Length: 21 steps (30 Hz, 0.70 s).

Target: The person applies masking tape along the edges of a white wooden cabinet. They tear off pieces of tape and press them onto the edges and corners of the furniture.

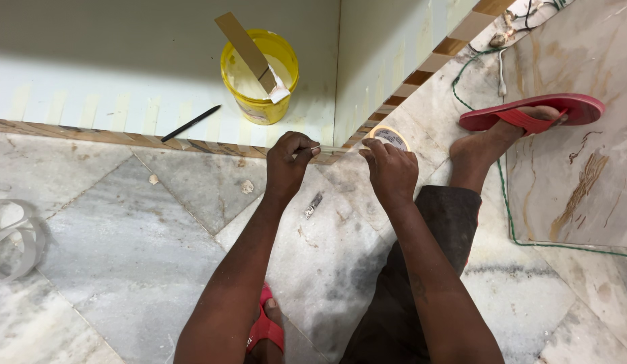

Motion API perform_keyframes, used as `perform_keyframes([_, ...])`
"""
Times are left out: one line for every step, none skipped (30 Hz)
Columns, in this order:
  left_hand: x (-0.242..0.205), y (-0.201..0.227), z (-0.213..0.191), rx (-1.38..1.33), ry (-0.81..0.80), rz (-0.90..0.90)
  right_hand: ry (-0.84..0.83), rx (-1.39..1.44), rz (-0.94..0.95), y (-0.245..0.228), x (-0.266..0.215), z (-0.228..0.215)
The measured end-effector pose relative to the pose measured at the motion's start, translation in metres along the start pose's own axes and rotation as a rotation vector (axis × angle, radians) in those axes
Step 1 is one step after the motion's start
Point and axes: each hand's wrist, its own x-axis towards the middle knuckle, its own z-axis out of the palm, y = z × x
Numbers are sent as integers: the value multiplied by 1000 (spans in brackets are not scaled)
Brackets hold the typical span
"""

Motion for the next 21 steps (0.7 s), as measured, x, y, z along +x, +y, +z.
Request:
perform_keyframes([1,1,0,5,-1,-11,-1,0,4,0,0,0])
perform_keyframes([2,2,1,10,-3,-21,-2,0,7,0,1,1])
perform_keyframes([3,4,1,15,-5,-31,-2,0,11,1,1,1])
perform_keyframes([4,4,1,42,-2,-29,-5,3,15,2,2,2])
perform_keyframes([5,5,1,69,0,-26,-7,5,19,4,2,3])
perform_keyframes([7,4,2,96,2,-24,-10,8,22,5,2,4])
perform_keyframes([10,1,3,96,3,-11,-4,-22,0,8,5,7])
perform_keyframes([15,-3,4,97,4,1,1,-51,-22,11,9,10])
perform_keyframes([21,-9,6,97,5,13,6,-81,-45,14,13,13])
perform_keyframes([27,-16,10,70,13,7,-21,-90,-57,17,17,16])
perform_keyframes([35,-23,18,42,21,3,-44,-100,-71,21,24,18])
perform_keyframes([41,-31,26,15,29,0,-68,-109,-84,24,30,19])
perform_keyframes([43,-39,37,-105,32,-62,-82,-130,-109,27,35,21])
perform_keyframes([45,-46,49,-225,34,-124,-95,-150,-134,29,40,23])
perform_keyframes([47,-52,59,-346,37,-188,-111,-171,-160,31,44,24])
perform_keyframes([46,-58,66,-343,60,-189,-129,-177,-168,33,47,25])
perform_keyframes([42,-62,72,-338,82,-192,-149,-181,-174,34,50,26])
perform_keyframes([40,-65,77,-332,105,-196,-168,-185,-180,35,52,27])
perform_keyframes([39,-68,80,-301,111,-186,-165,-167,-190,37,56,28])
perform_keyframes([37,-69,83,-271,117,-176,-162,-149,-200,39,61,29])
perform_keyframes([38,-69,84,-238,122,-164,-155,-131,-209,40,65,30])
